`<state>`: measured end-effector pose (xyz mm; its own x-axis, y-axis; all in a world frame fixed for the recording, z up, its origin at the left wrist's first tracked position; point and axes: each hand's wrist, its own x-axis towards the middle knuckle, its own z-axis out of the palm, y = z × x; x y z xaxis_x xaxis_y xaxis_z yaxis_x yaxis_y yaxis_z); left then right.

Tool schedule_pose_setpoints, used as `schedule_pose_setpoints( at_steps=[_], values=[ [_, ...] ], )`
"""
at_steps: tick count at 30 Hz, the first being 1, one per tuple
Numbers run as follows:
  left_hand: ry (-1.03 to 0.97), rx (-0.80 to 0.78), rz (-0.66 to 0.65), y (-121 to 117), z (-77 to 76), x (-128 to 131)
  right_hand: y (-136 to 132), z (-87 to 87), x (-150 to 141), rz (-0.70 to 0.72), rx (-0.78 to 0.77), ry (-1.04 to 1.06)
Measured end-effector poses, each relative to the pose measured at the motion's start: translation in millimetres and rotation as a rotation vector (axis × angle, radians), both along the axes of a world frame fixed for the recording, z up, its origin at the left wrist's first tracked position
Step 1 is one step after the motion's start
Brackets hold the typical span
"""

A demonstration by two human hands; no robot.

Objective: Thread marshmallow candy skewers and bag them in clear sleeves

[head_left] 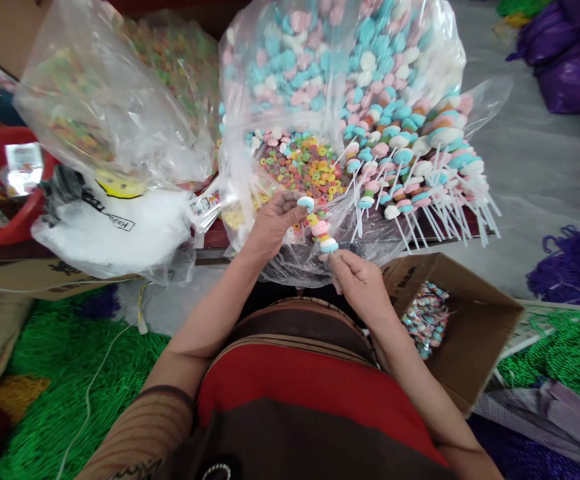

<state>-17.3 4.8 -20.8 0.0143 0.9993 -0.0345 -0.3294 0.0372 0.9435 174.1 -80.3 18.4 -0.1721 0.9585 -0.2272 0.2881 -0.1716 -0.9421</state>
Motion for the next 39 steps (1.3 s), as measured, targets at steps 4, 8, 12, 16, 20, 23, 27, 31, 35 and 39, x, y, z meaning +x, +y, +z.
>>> schedule_pose_setpoints(
  at_steps=[4,8,12,16,20,23,27,31,35,39],
  values=[
    [0.248,0.163,0.070,-7,-4.0,6,-6,4.0,0,-0.031,-0.049,0.010],
    [0.372,0.204,0.134,-17,-5.3,14,-10,9.6,-3,-0.043,-0.072,0.046],
    [0.395,0.194,0.146,-20,-4.5,17,-7,6.7,-9,-0.009,-0.040,0.021],
    [0.379,0.188,0.155,-18,-0.6,14,0,-7.2,-13,-0.026,0.154,-0.165],
    [0.421,0.192,0.145,-15,2.8,15,3,-18.3,-17,-0.038,0.230,-0.225],
    [0.371,0.185,0.168,-13,3.7,18,5,-21.9,-17,-0.029,0.125,-0.011],
    [0.328,0.181,0.238,-11,3.3,19,8,-24.4,-10,-0.096,0.127,0.055],
    [0.410,0.173,0.229,-15,4.0,18,6,-26.7,-7,-0.210,0.244,-0.066],
    [0.525,0.205,0.154,-22,8.5,20,3,-27.6,-13,-0.195,0.071,0.098],
    [0.492,0.245,0.116,-21,10.6,19,12,-15.2,-8,-0.166,-0.099,0.257]
  ],
)
